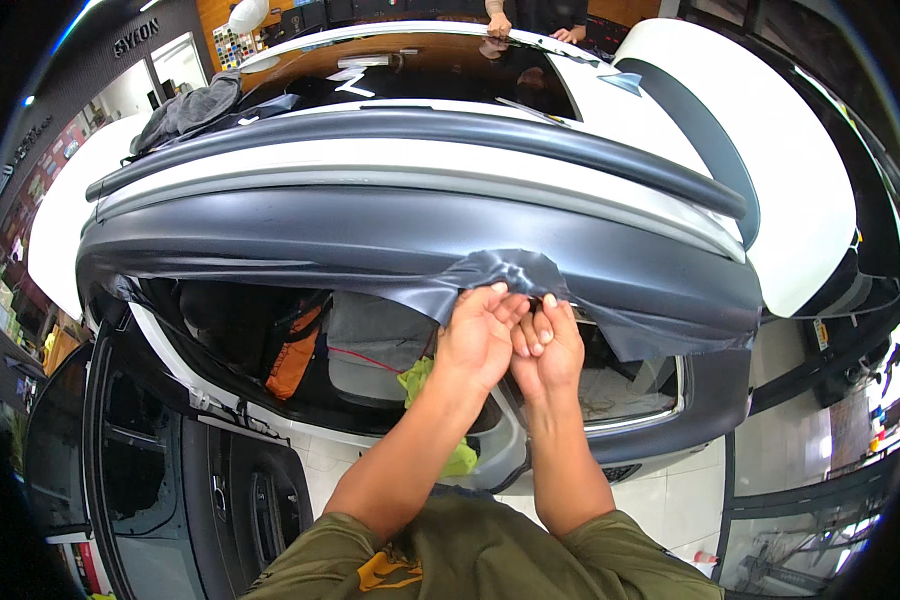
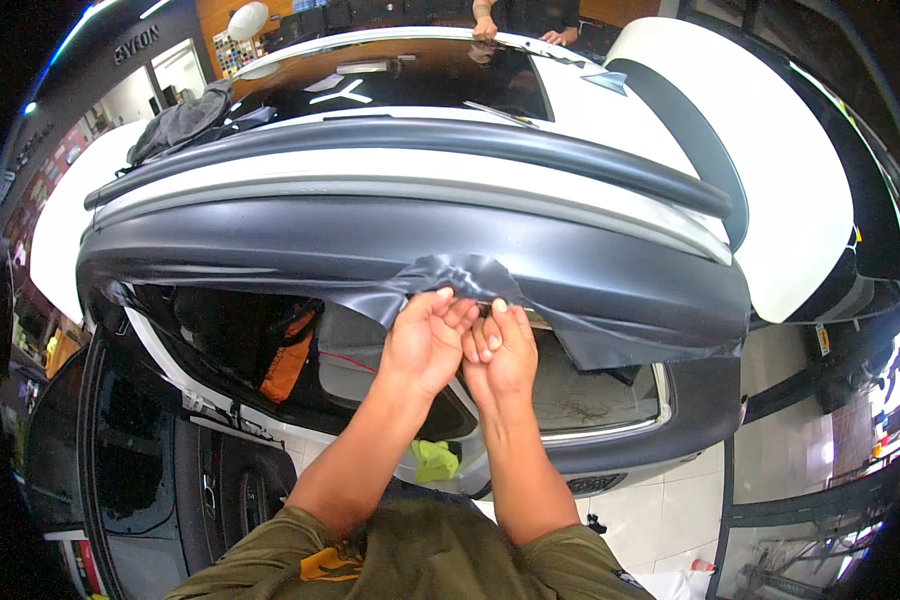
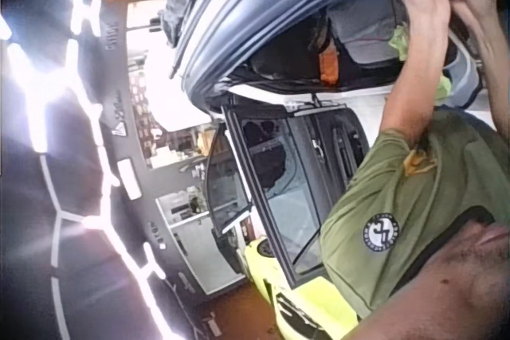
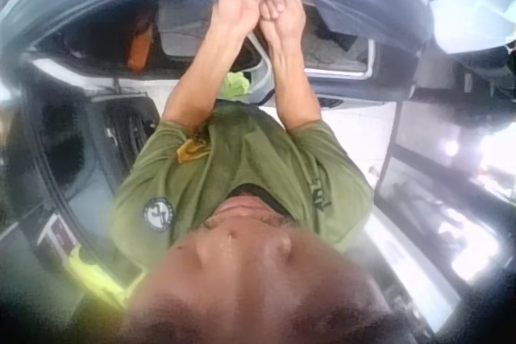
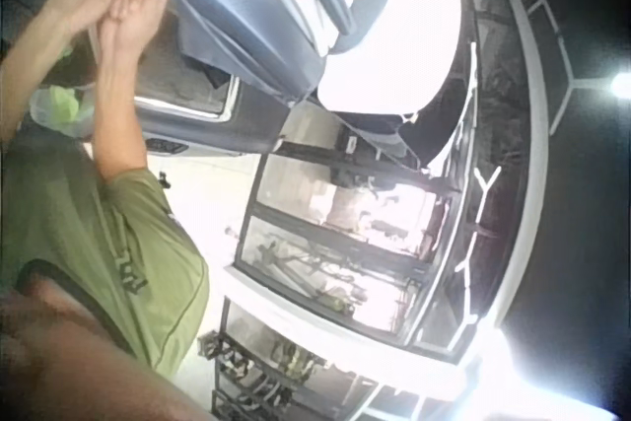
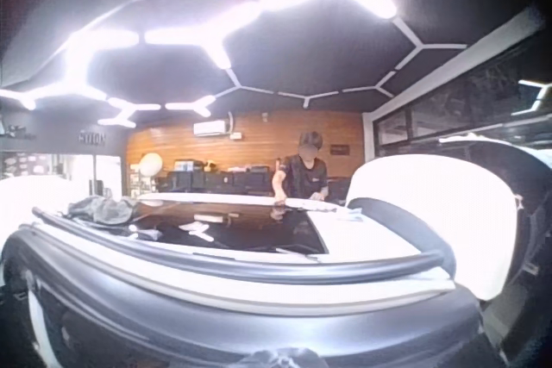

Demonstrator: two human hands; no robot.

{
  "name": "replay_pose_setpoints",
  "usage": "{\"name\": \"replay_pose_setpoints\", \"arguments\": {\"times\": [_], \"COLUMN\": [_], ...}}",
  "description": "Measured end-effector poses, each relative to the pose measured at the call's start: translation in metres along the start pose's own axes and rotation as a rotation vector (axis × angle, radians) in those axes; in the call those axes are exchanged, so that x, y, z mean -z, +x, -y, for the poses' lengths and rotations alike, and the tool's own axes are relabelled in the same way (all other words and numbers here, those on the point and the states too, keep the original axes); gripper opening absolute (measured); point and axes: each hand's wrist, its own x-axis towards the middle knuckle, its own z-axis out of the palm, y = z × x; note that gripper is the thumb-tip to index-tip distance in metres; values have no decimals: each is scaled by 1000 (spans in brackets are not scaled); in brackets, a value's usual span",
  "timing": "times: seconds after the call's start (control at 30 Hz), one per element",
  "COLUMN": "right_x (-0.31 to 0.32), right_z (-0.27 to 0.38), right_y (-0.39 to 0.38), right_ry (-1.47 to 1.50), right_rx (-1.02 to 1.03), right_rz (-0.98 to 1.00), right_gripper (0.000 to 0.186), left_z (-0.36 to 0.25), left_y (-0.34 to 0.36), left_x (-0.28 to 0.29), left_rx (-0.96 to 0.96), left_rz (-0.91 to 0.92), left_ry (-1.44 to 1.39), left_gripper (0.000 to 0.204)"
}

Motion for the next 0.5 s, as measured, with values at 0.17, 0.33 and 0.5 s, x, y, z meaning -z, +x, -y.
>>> {"name": "replay_pose_setpoints", "arguments": {"times": [0.17,0.33,0.5], "right_x": [13,37,32], "right_z": [6,45,54], "right_y": [-9,-40,-36], "right_ry": [-126,-410,-424], "right_rx": [-144,-169,-244], "right_rz": [50,229,144], "right_gripper": [19,35,39], "left_z": [2,3,-5], "left_y": [1,4,-3], "left_x": [10,8,-1], "left_rx": [32,30,31], "left_rz": [78,99,17], "left_ry": [-97,-75,-36], "left_gripper": [9,7,8]}}
